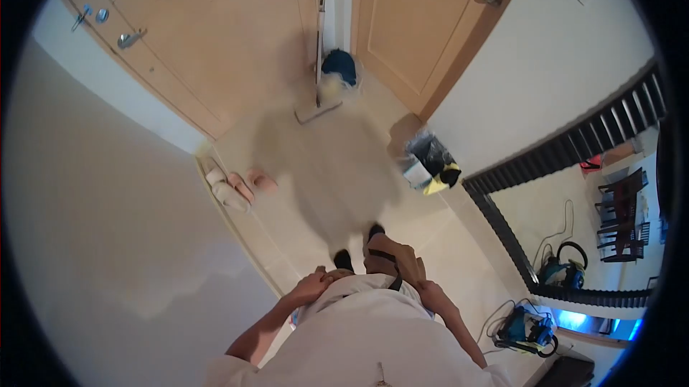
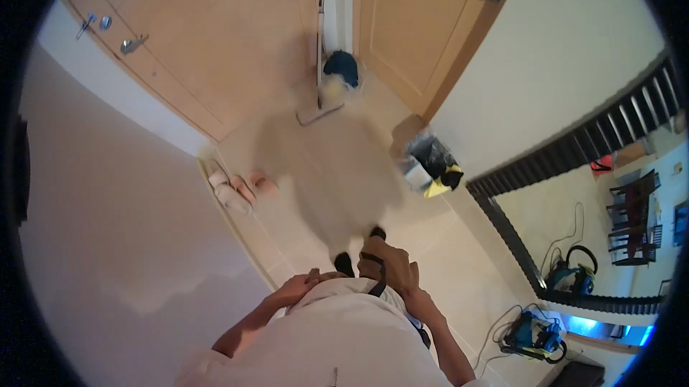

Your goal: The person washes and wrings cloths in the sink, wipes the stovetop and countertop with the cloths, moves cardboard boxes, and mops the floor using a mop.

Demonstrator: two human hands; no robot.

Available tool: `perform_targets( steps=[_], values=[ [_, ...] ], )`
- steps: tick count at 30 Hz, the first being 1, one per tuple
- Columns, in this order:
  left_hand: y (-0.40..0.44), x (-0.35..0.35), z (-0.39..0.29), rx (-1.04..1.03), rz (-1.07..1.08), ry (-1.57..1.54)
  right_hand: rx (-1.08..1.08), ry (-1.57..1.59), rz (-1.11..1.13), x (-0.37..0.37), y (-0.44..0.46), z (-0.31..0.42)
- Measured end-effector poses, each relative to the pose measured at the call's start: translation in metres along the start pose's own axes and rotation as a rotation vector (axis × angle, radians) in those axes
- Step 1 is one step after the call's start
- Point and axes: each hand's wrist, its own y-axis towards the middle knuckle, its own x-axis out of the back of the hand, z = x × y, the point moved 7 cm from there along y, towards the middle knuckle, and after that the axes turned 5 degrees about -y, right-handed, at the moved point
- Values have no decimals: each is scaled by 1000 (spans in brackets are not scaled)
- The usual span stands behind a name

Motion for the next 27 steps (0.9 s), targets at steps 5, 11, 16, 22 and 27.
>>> perform_targets(
  steps=[5,11,16,22,27],
  values=[
    [41,85,-33,239,-43,-163,-63,-41,-19,107,76,80],
    [127,154,-22,219,-296,-352,257,-369,94,211,251,153],
    [127,242,-28,213,-758,-351,568,-883,-74,290,358,301],
    [178,314,1,477,-880,-409,1042,-512,167,355,493,501],
    [274,369,-45,439,-700,-245,815,-300,285,415,586,577]
  ],
)
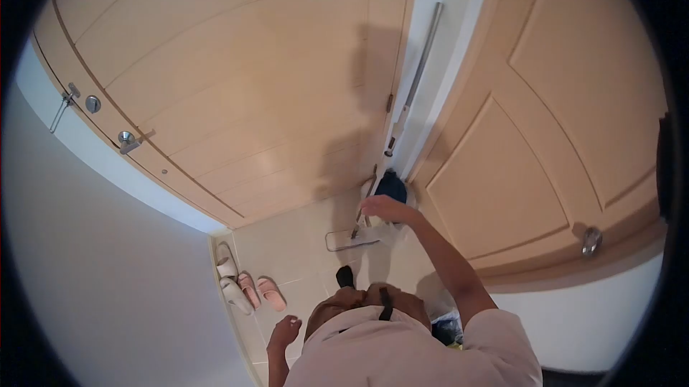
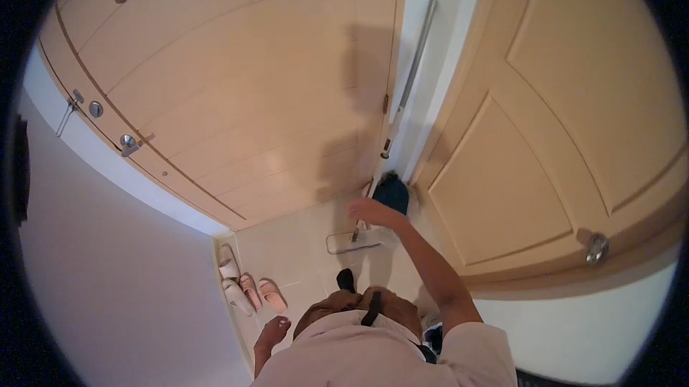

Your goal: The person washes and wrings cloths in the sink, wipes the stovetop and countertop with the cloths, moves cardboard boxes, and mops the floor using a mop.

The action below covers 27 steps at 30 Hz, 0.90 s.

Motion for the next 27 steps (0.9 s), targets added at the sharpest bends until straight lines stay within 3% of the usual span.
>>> perform_targets(
  steps=[2,4,5,6,7,8,9,12,14,16,19,21,23,25,26,27],
  values=[
    [35,-27,-23,-192,170,-243,488,139,-124,47,0,7],
    [48,-11,-46,-248,103,-407,74,668,-240,82,37,-94],
    [49,4,-55,-190,-12,-419,18,738,-310,110,44,-116],
    [51,17,-57,-259,-168,-331,114,820,-368,141,48,-130],
    [46,28,-61,-246,-235,-340,187,624,-442,174,66,-163],
    [42,31,-48,-292,-366,-298,8,910,-420,204,75,-182],
    [51,7,-2,-177,-420,-41,-47,820,-496,238,79,-190],
    [-29,21,-26,185,-594,-292,-89,611,-577,314,100,-191],
    [-82,-12,-30,377,-676,-352,-251,774,-680,355,135,-227],
    [-128,-61,-32,560,-772,-573,-129,930,-559,360,136,-205],
    [-164,-168,-42,723,-586,-626,-50,915,-530,356,140,-178],
    [-179,-219,-61,814,-431,-820,-15,703,-589,358,139,-157],
    [-194,-254,-77,848,-451,-941,103,791,-445,355,145,-138],
    [-202,-270,-93,857,-591,-1051,529,724,-267,341,119,-87],
    [-203,-282,-89,844,-611,-1046,572,719,-420,320,73,-23],
    [-205,-288,-88,846,-601,-1054,668,750,-400,329,58,1]
  ],
)
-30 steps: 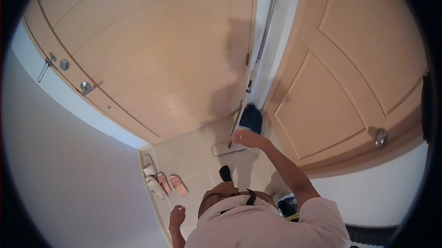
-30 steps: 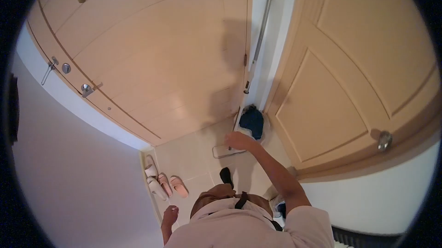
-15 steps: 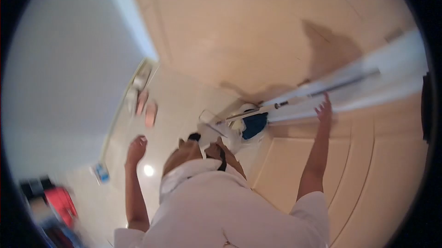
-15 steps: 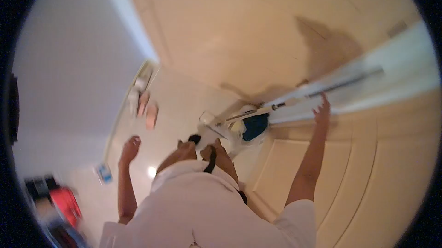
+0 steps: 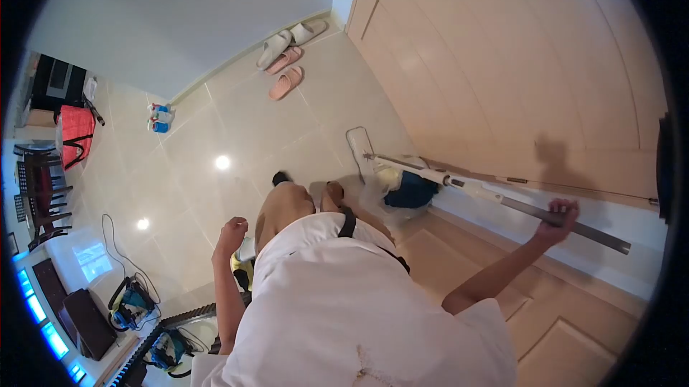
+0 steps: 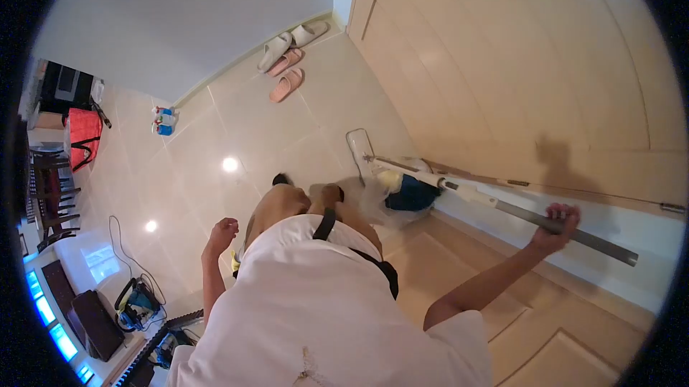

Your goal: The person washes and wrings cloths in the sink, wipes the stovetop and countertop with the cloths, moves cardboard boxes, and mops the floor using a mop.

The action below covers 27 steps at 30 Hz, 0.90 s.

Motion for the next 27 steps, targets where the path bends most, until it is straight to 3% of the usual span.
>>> perform_targets(
  steps=[3,5,7,8,10,13,14,16,20,22,24,26,27],
  values=[
    [9,1,-7,-65,57,35,221,166,114,-27,-3,84],
    [23,6,-24,-148,65,13,212,237,263,-36,-16,127],
    [28,1,-75,-384,11,63,207,316,401,-45,-43,154],
    [27,-9,-110,-384,35,128,204,347,459,-45,-52,163],
    [27,-58,-166,-391,259,87,192,360,604,-82,-84,190],
    [-10,-166,-264,-984,489,268,177,352,618,-106,-108,204],
    [-27,-205,-285,-1147,487,284,196,308,541,-111,-116,208],
    [-73,-258,-325,-1220,701,195,219,247,442,-115,-128,213],
    [-106,-357,-320,-1146,667,296,197,169,189,-96,-147,218],
    [-108,-380,-314,-1129,649,350,232,147,116,-88,-152,219],
    [-126,-385,-320,-1462,393,539,213,109,86,-80,-156,217],
    [-130,-398,-324,-1461,459,538,278,36,-145,-62,-162,218],
    [-130,-404,-327,-1458,507,534,272,28,-154,-61,-162,217]
  ],
)
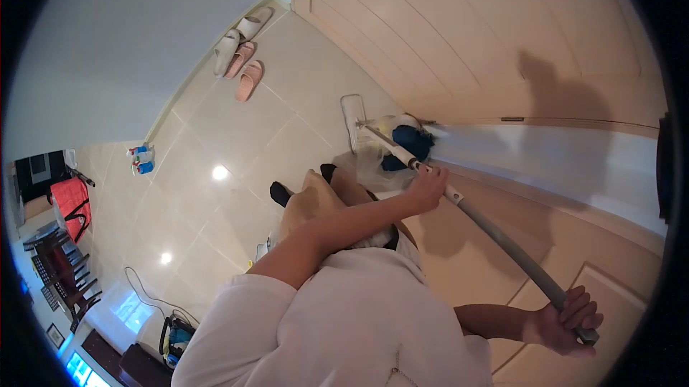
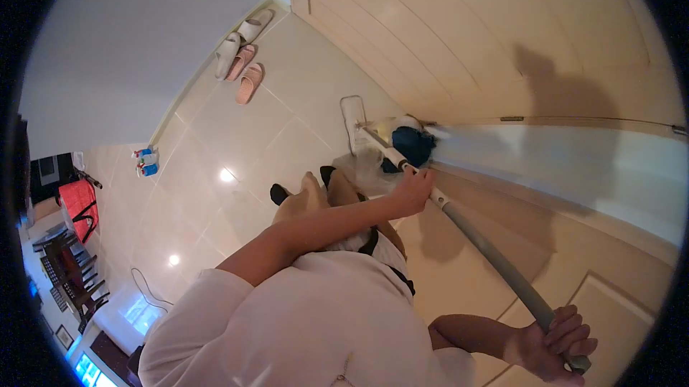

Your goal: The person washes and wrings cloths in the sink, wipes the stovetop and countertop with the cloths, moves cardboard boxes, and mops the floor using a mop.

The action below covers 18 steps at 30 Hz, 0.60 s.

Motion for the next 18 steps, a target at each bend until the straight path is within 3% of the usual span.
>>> perform_targets(
  steps=[4,6,13,16,18],
  values=[
    [21,-14,0,-15,73,-106,63,-82,-138,14,3,0],
    [27,-15,-8,-162,19,3,80,-88,-161,22,7,1],
    [55,-32,-1,-67,122,-187,42,-11,-169,45,23,-11],
    [63,-42,1,-156,92,-139,59,-42,-208,47,23,-12],
    [66,-40,1,-160,191,-179,73,-63,-232,48,21,-12]
  ],
)
